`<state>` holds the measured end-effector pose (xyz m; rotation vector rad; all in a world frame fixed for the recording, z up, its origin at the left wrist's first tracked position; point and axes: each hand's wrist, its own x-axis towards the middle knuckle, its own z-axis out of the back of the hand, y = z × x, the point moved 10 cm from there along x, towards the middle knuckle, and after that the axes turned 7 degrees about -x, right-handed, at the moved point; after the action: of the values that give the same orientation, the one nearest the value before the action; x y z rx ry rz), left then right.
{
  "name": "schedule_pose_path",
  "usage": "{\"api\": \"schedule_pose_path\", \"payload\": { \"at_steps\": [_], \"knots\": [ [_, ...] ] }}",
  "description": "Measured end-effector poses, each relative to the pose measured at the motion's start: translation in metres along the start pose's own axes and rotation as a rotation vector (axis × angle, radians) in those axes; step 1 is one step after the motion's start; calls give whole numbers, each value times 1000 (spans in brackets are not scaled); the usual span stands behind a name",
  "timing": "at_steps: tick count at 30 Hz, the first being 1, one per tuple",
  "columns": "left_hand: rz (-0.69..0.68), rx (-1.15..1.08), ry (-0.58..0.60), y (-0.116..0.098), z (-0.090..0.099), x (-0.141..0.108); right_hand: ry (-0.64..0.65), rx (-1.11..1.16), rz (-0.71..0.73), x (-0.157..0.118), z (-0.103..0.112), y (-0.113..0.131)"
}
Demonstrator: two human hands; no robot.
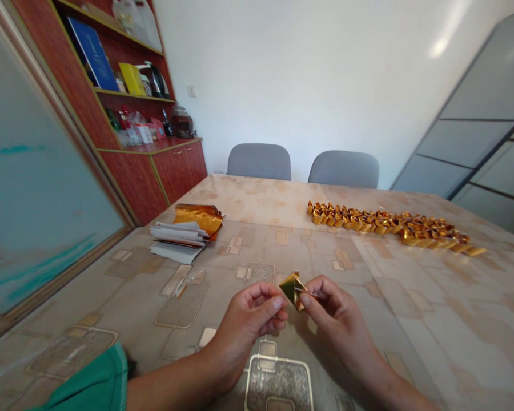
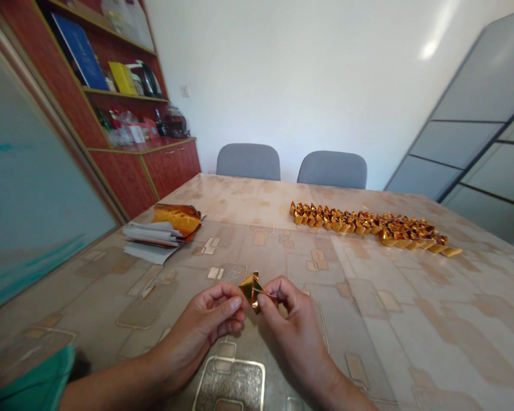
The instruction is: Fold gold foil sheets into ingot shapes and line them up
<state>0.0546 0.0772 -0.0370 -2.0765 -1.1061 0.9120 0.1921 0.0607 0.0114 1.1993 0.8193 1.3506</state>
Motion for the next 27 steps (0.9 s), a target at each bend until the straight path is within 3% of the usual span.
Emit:
{"api": "schedule_pose_path", "payload": {
  "at_steps": [6, 13, 24, 27],
  "knots": [
    [-75, 36, 18, -4, -5, -2, 106, 275, -117, -1, -16, -9],
    [-151, 126, -9, -14, -1, 0, 276, 394, -211, -8, -33, -25],
    [-282, 280, -46, -31, 0, -2, 143, 323, -154, -10, -25, -34],
    [-246, 255, -31, -27, 0, 1, 119, 261, -129, -12, -22, -31]
  ]
}}
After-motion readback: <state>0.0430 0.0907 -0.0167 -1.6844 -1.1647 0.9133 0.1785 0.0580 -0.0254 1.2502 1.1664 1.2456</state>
